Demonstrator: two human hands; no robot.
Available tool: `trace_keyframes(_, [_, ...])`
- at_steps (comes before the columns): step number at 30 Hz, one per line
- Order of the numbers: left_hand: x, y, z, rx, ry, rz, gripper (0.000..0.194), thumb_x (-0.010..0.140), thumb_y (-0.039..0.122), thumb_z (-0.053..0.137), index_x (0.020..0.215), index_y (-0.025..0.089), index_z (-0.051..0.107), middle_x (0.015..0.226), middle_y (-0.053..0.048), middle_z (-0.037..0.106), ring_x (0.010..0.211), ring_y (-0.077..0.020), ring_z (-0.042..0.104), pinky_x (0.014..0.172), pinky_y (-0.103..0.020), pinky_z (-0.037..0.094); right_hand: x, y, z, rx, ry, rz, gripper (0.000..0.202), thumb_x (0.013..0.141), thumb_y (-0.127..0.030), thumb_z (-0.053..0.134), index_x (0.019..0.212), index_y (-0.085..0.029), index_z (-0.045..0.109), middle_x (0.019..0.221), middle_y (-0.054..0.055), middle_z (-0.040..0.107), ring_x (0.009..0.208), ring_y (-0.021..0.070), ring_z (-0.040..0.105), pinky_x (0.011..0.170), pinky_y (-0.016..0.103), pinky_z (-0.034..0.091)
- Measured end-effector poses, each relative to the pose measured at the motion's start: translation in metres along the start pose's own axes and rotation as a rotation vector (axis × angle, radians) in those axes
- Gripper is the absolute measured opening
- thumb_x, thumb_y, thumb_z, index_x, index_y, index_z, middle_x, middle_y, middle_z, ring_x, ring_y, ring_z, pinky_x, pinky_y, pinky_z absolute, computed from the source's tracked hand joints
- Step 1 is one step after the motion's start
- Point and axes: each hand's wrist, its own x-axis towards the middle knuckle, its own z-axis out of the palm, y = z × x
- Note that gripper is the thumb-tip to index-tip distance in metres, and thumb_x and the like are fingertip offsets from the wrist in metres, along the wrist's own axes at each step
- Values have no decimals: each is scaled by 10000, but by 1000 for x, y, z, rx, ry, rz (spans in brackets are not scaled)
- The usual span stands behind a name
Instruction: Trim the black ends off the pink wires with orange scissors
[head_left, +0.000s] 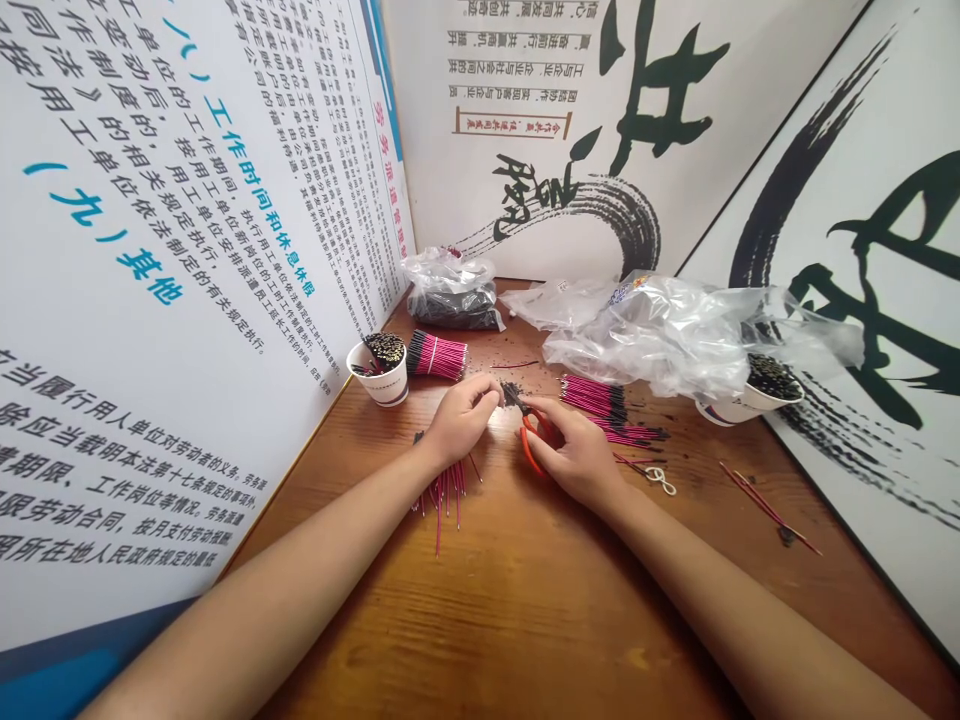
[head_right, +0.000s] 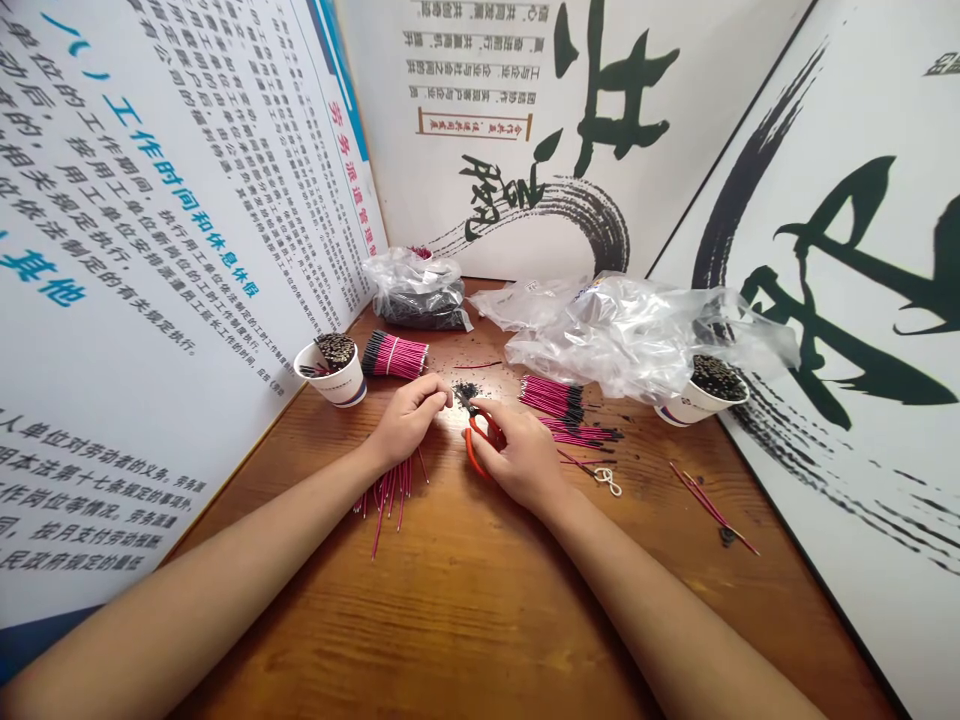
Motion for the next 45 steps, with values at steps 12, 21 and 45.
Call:
trace_keyframes(12, [-1,1,-1,19,38,24,211,888,210,423,703,169,515,746,-15,524,755,-153,500,742,-281,396,-5,1,2,12,-40,1,386,886,-376,556,1208,-177,630,600,-33,587,510,127,508,507,237,341])
trace_keyframes(21, [-3,0,0,87,18,95,215,937,265,425,799,176,563,829,-28,538,836,-163,517,810,-284,407,-5,-1,1,-17,-87,-41,386,882,-314,538,1250,-208,589,612,-40,591,512,127,506,524,230,335])
trace_keyframes(45, [-4,-2,2,46,-4,33,172,891,269,494,850,166,625,838,-23,655,754,-146,548,704,-266,416,-3,-1,0,14,-84,-36,306,913,-307,488,1179,-200,594,699,-11,639,572,148,561,560,243,373])
